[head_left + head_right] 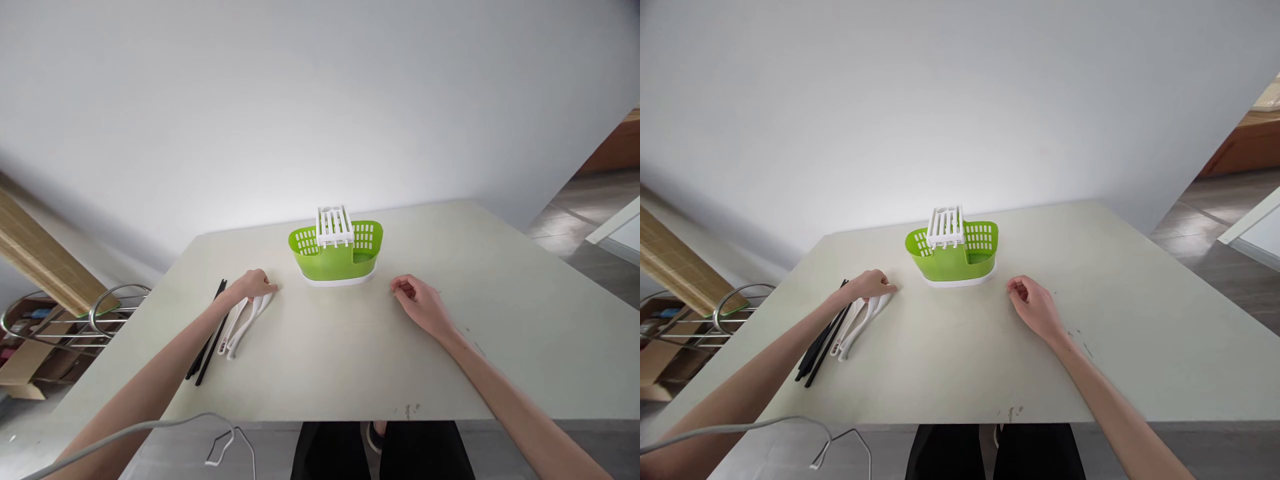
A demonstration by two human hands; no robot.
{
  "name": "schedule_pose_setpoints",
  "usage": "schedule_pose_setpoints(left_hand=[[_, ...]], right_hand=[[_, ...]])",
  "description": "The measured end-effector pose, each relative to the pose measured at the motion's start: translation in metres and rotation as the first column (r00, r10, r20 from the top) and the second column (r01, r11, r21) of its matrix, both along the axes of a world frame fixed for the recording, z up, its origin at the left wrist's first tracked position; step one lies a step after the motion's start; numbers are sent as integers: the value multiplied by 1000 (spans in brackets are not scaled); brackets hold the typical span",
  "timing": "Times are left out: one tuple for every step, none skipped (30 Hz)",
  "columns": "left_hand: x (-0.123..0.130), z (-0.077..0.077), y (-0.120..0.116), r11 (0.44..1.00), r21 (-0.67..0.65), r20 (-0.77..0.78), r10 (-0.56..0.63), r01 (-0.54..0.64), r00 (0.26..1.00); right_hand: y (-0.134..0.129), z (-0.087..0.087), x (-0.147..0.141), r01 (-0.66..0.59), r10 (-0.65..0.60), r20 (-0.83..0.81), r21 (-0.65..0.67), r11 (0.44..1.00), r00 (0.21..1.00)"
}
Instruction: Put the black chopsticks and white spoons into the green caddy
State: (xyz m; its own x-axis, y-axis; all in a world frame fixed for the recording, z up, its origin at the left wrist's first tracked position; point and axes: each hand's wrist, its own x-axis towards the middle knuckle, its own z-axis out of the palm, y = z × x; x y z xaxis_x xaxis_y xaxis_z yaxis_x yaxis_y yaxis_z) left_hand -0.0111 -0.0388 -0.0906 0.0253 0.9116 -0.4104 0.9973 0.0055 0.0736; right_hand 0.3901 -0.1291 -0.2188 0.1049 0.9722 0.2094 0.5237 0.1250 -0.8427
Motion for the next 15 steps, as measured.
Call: schedule_pose_setpoints(left_hand=[[-1,-1,0,1000,5,2,15,-15,1000],[-3,-2,-1,1000,8,3,25,-25,1000],[-4,-3,-1,999,11,5,34,-34,999],[-5,-4,-2,999,16,9,41,-41,999],[-6,-5,-3,999,21,14,50,-50,999],[-7,-6,-3,998,25,19,61,-61,998],[-8,-7,-4,997,29,24,70,-71,997],[-9,-8,-5,997,35,31,74,-75,997],[-10,-8,-6,996,41,37,72,-74,997],[-10,-8,-7,996,48,41,67,-69,997],[-11,-8,-8,996,56,42,63,-66,997],[-12,-7,-9,996,65,40,65,-67,997],[-13,-6,-10,995,74,37,69,-72,997],[-14,-5,-10,993,86,38,73,-76,997],[-16,-4,-11,991,108,45,74,-79,996]], right_hand=[[0,0,0,2,-2,1,-3,1000,1000],[0,0,0,3,-3,1,-6,1000,1000],[0,0,0,3,-3,1,-7,1000,1000],[0,0,0,2,-2,0,-7,1000,1000],[0,0,0,2,-2,-1,-8,1000,1000],[0,0,1,1,-1,-3,-8,1000,1000],[0,0,1,1,-1,-4,-8,1000,1000],[0,0,1,1,-1,-4,-7,1000,1000],[-1,0,1,1,-1,-4,-7,1000,1000],[-1,0,1,3,-3,-4,-8,1000,1000],[-1,0,0,5,-5,-5,-8,1000,1000],[-1,0,0,5,-5,-7,-9,1000,1000],[-1,0,0,6,-6,-10,-10,1000,1000],[-1,0,0,7,-8,-11,-11,1000,1000],[-2,1,0,9,-9,-10,-11,1000,1000]])
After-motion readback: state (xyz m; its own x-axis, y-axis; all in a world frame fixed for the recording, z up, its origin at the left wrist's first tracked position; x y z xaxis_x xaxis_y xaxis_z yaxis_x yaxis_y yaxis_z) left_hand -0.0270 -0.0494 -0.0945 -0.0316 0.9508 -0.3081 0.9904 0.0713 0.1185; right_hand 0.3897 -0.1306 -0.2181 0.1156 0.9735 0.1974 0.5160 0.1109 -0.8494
